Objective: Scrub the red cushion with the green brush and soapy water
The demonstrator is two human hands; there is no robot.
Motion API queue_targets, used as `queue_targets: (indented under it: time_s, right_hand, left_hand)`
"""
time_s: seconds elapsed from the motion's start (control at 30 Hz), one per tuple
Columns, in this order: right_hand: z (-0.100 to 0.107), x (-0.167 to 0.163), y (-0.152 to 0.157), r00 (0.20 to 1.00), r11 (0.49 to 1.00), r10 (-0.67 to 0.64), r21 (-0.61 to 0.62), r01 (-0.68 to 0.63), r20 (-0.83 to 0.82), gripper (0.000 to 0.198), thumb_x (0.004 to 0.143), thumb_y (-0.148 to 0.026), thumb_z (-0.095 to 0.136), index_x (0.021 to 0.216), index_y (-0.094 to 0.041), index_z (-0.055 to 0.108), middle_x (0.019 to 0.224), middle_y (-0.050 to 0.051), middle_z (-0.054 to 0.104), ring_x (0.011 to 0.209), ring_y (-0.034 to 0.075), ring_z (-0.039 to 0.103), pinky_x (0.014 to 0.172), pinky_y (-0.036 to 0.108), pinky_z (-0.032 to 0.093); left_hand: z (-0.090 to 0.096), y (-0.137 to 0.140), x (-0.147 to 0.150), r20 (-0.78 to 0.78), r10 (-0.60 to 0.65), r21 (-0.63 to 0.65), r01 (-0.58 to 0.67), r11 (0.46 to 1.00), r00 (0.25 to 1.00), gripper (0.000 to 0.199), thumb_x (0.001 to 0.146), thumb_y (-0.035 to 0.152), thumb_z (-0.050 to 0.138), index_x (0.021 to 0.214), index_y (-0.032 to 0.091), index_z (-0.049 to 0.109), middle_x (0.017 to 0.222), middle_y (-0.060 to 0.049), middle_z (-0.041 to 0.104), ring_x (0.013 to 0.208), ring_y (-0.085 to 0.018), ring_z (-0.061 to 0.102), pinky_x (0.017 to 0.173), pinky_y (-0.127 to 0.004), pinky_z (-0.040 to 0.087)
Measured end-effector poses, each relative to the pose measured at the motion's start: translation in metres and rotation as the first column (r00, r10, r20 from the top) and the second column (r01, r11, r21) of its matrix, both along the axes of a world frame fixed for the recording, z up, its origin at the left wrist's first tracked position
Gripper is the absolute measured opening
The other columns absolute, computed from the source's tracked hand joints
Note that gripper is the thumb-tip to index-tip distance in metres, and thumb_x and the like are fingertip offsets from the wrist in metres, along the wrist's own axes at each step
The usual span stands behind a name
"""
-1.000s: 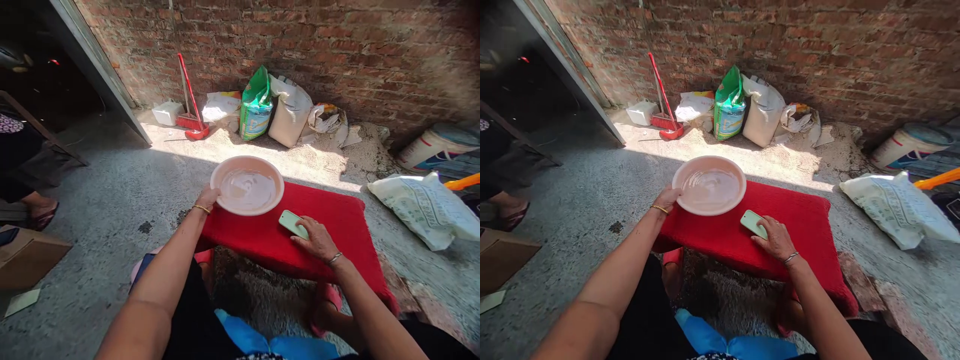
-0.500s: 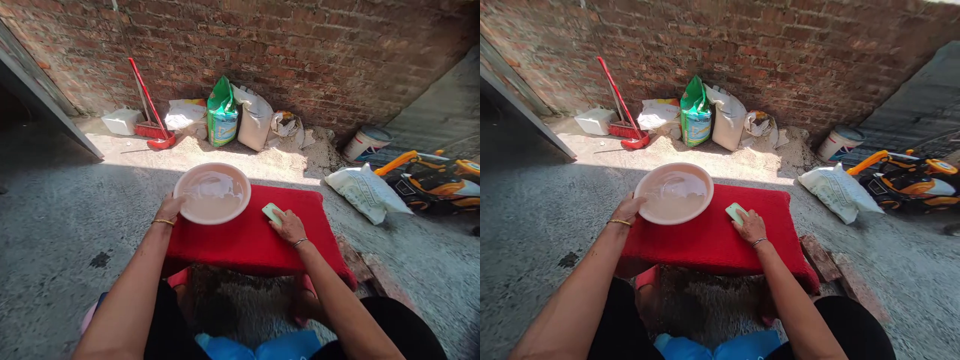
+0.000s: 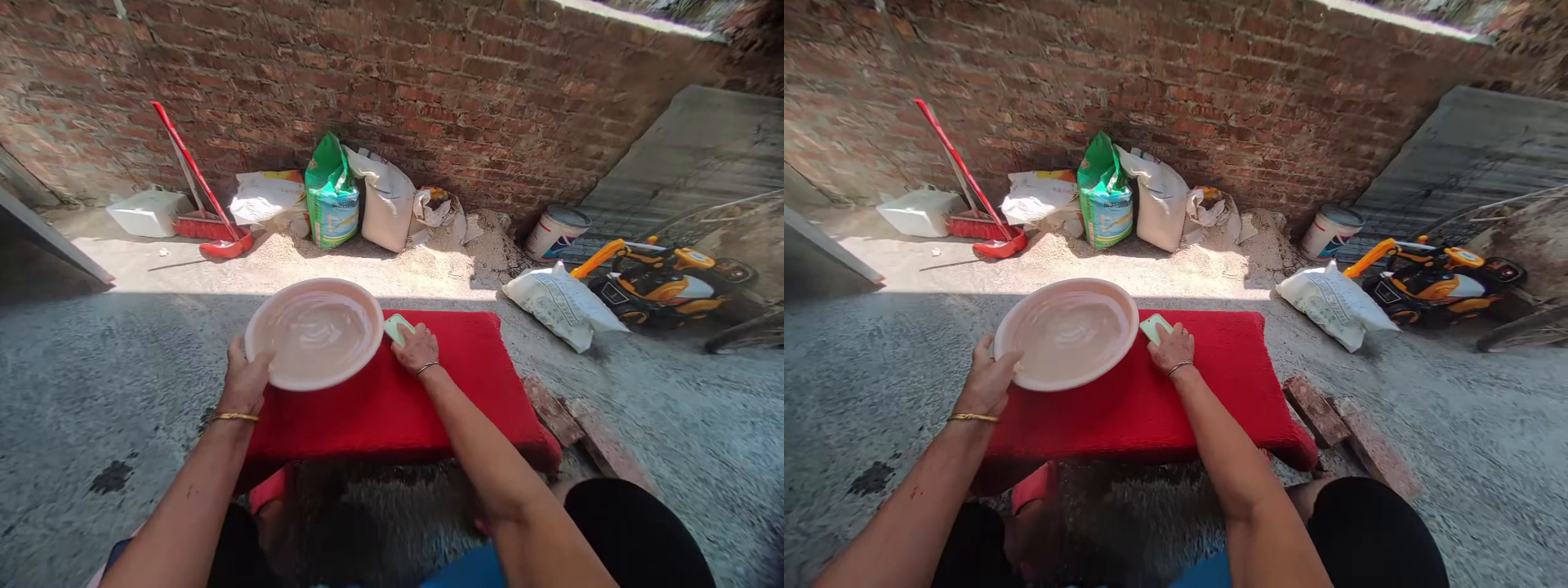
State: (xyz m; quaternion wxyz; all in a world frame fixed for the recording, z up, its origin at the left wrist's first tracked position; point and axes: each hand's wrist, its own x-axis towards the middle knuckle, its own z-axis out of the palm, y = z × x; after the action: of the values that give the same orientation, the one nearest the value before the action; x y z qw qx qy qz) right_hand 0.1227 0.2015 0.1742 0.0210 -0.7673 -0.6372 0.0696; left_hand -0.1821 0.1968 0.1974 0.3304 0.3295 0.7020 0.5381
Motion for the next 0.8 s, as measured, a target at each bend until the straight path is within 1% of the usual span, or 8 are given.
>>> queue_targets:
  time_s: [0.07,0.13,0.27,0.33,0.43,0.57,0.7,0.8]
  right_hand:
    - [-0.003,0.026,-0.002,1.0,0.999,-0.021,-0.04,0.021,0.008,0.054,0.092,-0.055,0.043,0.143,-0.038,0.045,0.123,0.011,0.052,0.111,0.027,0.055,0.091,0.037,0.039]
    - [-0.002,0.075,-0.014,0.984,0.98,-0.173,-0.091,0.177,0.049,0.055,0.094,-0.055,0.037,0.145,-0.035,0.043,0.123,0.013,0.052,0.111,0.028,0.055,0.092,0.039,0.039]
    - [0.007,0.146,-0.031,0.861,0.861,-0.486,-0.088,0.501,0.15,0.057,0.096,-0.053,0.031,0.144,-0.027,0.045,0.126,0.018,0.05,0.112,0.031,0.055,0.092,0.043,0.039]
    - [0.01,0.131,-0.022,0.886,0.888,-0.447,-0.061,0.456,0.121,0.057,0.095,-0.055,0.033,0.143,-0.026,0.046,0.125,0.018,0.05,0.111,0.03,0.056,0.092,0.042,0.04]
    - [0.008,0.06,0.006,0.974,0.973,-0.227,-0.044,0.228,0.026,0.056,0.093,-0.057,0.038,0.142,-0.031,0.046,0.123,0.014,0.052,0.11,0.028,0.055,0.092,0.039,0.04]
    - [0.006,0.003,0.04,0.999,0.998,-0.022,-0.061,0.02,-0.042,0.054,0.092,-0.059,0.04,0.141,-0.036,0.046,0.129,0.011,0.05,0.115,0.026,0.051,0.095,0.039,0.038]
    - [0.008,0.079,0.023,0.982,0.977,-0.188,-0.109,0.185,-0.015,0.056,0.091,-0.059,0.043,0.142,-0.037,0.045,0.13,0.011,0.05,0.115,0.027,0.052,0.096,0.041,0.038]
    - [0.013,0.157,-0.012,0.879,0.871,-0.476,-0.119,0.477,0.039,0.058,0.092,-0.058,0.041,0.144,-0.031,0.044,0.132,0.014,0.049,0.115,0.03,0.053,0.096,0.045,0.039]
  left_hand:
    - [0.002,-0.001,0.003,0.033,0.011,0.0,-0.011,1.0,0.999,0.073,0.062,0.011,0.063,0.133,0.021,0.046,0.091,0.001,0.06,0.074,-0.011,0.056,0.07,-0.022,0.05]
    - [0.006,-0.001,0.007,0.083,0.053,-0.039,-0.05,0.998,0.995,0.079,0.061,0.006,0.061,0.136,0.021,0.042,0.092,0.002,0.059,0.073,-0.01,0.055,0.069,-0.021,0.048]
    - [0.012,0.0,0.009,0.15,0.113,-0.125,-0.094,0.988,0.982,0.079,0.059,0.001,0.059,0.135,0.02,0.045,0.086,0.003,0.059,0.068,-0.01,0.053,0.065,-0.021,0.048]
    - [0.01,0.0,0.008,0.168,0.105,-0.119,-0.085,0.989,0.98,0.075,0.059,0.0,0.058,0.13,0.02,0.05,0.085,0.003,0.059,0.068,-0.009,0.054,0.064,-0.021,0.048]
    - [0.004,0.0,0.006,0.192,0.083,-0.099,-0.065,0.993,0.978,0.069,0.058,0.0,0.056,0.124,0.02,0.053,0.082,0.003,0.06,0.067,-0.01,0.055,0.066,-0.022,0.05]
    - [0.0,0.002,0.006,0.194,0.074,-0.055,-0.065,0.996,0.978,0.062,0.057,0.001,0.054,0.115,0.021,0.057,0.078,0.003,0.06,0.066,-0.011,0.057,0.063,-0.023,0.051]
    - [0.002,0.001,0.009,0.214,0.082,-0.051,-0.073,0.996,0.973,0.063,0.056,0.0,0.054,0.115,0.022,0.056,0.08,0.004,0.061,0.064,-0.01,0.056,0.063,-0.024,0.051]
    - [0.001,0.001,0.008,0.23,0.065,-0.041,-0.057,0.998,0.971,0.064,0.056,0.001,0.055,0.116,0.021,0.055,0.081,0.004,0.061,0.066,-0.01,0.056,0.064,-0.022,0.049]
